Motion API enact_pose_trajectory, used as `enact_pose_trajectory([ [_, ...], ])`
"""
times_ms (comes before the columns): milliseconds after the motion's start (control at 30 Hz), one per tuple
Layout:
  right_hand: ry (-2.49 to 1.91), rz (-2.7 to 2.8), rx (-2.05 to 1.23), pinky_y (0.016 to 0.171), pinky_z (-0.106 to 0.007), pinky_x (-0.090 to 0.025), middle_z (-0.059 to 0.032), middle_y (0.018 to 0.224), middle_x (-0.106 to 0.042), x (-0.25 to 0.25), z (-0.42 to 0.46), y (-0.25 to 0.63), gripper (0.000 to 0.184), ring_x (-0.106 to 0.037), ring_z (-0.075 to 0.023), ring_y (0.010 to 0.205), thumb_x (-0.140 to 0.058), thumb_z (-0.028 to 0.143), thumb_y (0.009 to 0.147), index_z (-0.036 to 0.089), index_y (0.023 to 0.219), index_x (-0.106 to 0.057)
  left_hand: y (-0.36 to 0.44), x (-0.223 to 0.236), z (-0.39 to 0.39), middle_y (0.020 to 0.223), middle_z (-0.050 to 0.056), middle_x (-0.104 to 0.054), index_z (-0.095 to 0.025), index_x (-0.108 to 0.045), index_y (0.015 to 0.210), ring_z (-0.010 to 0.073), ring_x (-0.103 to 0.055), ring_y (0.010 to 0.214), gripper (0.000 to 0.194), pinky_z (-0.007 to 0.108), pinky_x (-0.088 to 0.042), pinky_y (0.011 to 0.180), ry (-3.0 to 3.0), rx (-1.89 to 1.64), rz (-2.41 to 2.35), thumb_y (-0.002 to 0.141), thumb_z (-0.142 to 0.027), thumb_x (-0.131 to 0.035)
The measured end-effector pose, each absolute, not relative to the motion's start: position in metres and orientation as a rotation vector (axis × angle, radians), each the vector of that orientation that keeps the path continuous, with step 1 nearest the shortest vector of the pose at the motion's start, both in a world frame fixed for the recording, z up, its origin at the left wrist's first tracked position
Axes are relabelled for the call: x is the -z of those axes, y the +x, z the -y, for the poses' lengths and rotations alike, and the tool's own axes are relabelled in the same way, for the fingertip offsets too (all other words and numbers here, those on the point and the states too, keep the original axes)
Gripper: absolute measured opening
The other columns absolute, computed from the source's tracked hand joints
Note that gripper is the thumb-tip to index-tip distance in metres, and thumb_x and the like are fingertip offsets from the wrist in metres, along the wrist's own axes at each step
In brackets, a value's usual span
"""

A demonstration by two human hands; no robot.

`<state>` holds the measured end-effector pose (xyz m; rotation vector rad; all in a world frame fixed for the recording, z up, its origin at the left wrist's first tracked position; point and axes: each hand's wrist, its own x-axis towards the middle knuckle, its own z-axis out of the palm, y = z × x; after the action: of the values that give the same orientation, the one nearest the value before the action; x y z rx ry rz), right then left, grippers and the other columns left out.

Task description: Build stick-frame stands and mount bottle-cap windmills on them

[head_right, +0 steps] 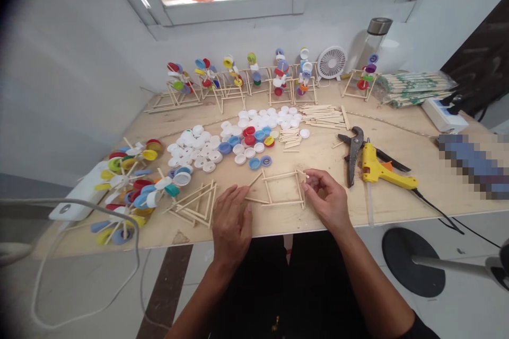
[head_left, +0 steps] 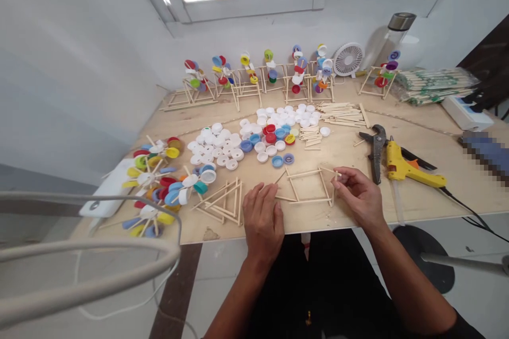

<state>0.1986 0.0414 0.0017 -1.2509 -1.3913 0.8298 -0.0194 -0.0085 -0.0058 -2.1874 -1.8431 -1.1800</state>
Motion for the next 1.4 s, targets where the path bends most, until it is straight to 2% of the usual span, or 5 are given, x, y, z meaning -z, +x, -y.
enact_pose_trajectory([
  [733, -1.252, 1.419, -0.843, 0.066, -0.028, -0.049, -0.002, 0.08, -0.063, -0.002, -0.041, 0.199, 0.03, -0.059, -0.0145, 0.072, -0.066, 0.035, 0.078, 0.022, 0.105, -0.063, -0.016, 0.006, 0.01, 0.11, 0.01, -0.066, -0.017, -0.057, 0.115, 0.026, -0.053, 0.116, 0.034, 0.05, -0.041, 0.099, -2.186, 1.238, 1.798, 0.084, -0.011, -0.044],
  [1133, -1.236, 1.419, -0.858, 0.066, -0.028, -0.049, -0.0021, 0.081, -0.062, 0.001, -0.042, 0.199, 0.03, -0.058, -0.0143, 0.073, -0.066, 0.034, 0.079, 0.022, 0.106, -0.062, -0.017, -0.003, 0.012, 0.106, 0.007, -0.068, -0.02, -0.062, 0.097, 0.0243, -0.053, 0.117, 0.02, 0.048, -0.036, 0.105, -2.377, 1.147, 1.74, 0.084, -0.013, -0.05],
  [1400, -1.223, 1.403, -0.883, 0.066, -0.027, -0.049, -0.0022, 0.082, -0.062, 0.003, -0.042, 0.2, 0.031, -0.059, -0.0146, 0.074, -0.066, 0.034, 0.079, 0.022, 0.108, -0.061, -0.017, -0.004, 0.012, 0.104, 0.005, -0.069, -0.02, -0.06, 0.101, 0.0224, -0.055, 0.113, 0.024, 0.046, -0.034, 0.106, -2.431, 1.145, 1.738, 0.085, -0.01, -0.046],
])
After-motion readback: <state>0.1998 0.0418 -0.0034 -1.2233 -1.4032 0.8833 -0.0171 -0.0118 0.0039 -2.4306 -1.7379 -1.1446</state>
